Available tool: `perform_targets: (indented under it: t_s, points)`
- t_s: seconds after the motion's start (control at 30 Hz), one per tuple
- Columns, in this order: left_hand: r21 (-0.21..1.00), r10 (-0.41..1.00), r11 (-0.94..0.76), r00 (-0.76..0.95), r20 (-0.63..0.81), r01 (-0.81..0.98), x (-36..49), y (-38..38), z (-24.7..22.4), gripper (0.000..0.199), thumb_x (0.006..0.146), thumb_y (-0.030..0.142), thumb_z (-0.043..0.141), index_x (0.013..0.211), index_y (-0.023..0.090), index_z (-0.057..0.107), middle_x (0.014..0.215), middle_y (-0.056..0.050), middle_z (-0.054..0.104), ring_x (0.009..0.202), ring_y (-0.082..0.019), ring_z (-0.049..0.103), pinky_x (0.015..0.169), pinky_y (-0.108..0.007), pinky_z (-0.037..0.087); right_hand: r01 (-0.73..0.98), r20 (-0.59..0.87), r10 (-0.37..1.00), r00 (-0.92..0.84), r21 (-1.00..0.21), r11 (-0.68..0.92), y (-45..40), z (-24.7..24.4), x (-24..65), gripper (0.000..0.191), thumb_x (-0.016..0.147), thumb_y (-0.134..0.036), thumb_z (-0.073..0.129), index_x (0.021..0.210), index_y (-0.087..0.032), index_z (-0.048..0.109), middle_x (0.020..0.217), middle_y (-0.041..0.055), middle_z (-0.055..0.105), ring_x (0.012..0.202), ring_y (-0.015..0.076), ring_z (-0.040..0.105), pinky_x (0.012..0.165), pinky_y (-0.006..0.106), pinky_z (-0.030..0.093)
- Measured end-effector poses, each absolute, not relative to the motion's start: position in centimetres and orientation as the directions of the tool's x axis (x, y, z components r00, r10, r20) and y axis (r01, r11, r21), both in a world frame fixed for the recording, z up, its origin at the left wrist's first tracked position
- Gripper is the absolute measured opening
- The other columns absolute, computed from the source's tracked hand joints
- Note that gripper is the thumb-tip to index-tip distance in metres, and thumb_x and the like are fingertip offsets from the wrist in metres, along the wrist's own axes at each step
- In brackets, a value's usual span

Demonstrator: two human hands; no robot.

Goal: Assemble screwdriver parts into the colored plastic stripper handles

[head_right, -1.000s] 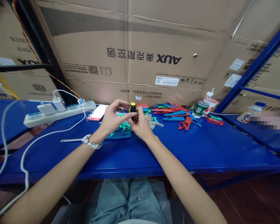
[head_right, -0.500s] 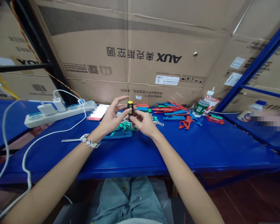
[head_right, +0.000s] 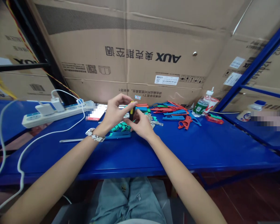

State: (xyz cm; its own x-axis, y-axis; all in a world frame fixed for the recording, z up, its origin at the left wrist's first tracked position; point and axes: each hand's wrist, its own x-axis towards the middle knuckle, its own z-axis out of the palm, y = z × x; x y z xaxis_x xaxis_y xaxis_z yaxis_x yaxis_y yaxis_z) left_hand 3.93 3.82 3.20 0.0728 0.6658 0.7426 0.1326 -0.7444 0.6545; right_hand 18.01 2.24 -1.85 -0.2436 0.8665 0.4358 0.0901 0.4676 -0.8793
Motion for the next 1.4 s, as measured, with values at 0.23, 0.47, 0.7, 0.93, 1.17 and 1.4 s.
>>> perform_targets:
  t_s: [0.23,0.47,0.7,0.93,1.17,1.4]
  points:
    - [0.686,0.676,-0.725,0.257,0.691,0.061,2.2,3.3,2.6,0.029,0.104,0.043,0.05,0.103,0.021,0.069,0.105,-0.008,0.076,0.097,-0.019,0.071,0.087,-0.033,0.057,0.11,0.433,0.838,-0.332,-0.865,0.49,1.7,-0.7,18.4,0.043,0.087,-0.064,0.067,0.091,-0.022,0.06,0.077,0.002,0.068,0.051,0.0162,0.061,0.045,0.03,0.045]
    - [0.72,0.722,-0.691,0.026,0.691,0.065,4.7,2.8,2.4,0.035,0.08,0.048,0.083,0.089,0.02,0.063,0.085,-0.004,0.072,0.078,-0.017,0.069,0.075,-0.031,0.057,0.153,0.491,0.856,-0.163,-0.844,0.514,2.8,-2.2,17.5,0.048,0.074,-0.056,0.082,0.077,-0.025,0.045,0.061,-0.0049,0.05,0.048,0.0161,0.057,0.045,0.03,0.044]
    - [0.708,0.668,-0.705,0.38,0.64,0.046,3.3,2.5,2.7,0.035,0.106,0.046,0.045,0.105,0.023,0.071,0.105,-0.009,0.076,0.106,-0.023,0.071,0.095,-0.038,0.057,0.129,0.397,0.83,-0.392,-0.87,0.476,1.8,-0.6,18.6,0.041,0.086,-0.061,0.066,0.098,-0.023,0.058,0.075,0.0006,0.064,0.054,0.0155,0.059,0.049,0.03,0.046]
    - [0.709,0.711,-0.701,0.011,0.703,0.077,4.6,2.4,2.2,0.035,0.083,0.05,0.08,0.095,0.02,0.065,0.096,-0.007,0.074,0.088,-0.019,0.071,0.084,-0.034,0.057,0.249,0.508,0.831,-0.228,-0.795,0.554,2.6,-1.9,17.4,0.03,0.082,-0.045,0.072,0.077,-0.022,0.053,0.066,-0.0016,0.055,0.057,0.015,0.052,0.052,0.029,0.042]
    - [0.726,0.708,-0.686,0.268,0.653,0.042,3.5,2.2,2.7,0.031,0.099,0.05,0.059,0.101,0.022,0.071,0.097,-0.008,0.078,0.095,-0.021,0.073,0.086,-0.035,0.058,0.175,0.442,0.833,-0.333,-0.839,0.516,1.7,-1.0,17.8,0.037,0.085,-0.056,0.07,0.098,-0.023,0.06,0.076,0.0004,0.061,0.057,0.0156,0.056,0.055,0.032,0.048]
    - [0.695,0.704,-0.709,0.071,0.707,0.12,4.1,2.5,2.4,0.032,0.09,0.048,0.074,0.105,0.021,0.068,0.103,-0.008,0.076,0.098,-0.021,0.072,0.09,-0.036,0.057,0.192,0.49,0.826,-0.28,-0.814,0.548,2.7,-1.5,17.8,0.041,0.079,-0.057,0.075,0.075,-0.022,0.053,0.065,-0.0029,0.052,0.055,0.0134,0.049,0.051,0.029,0.039]
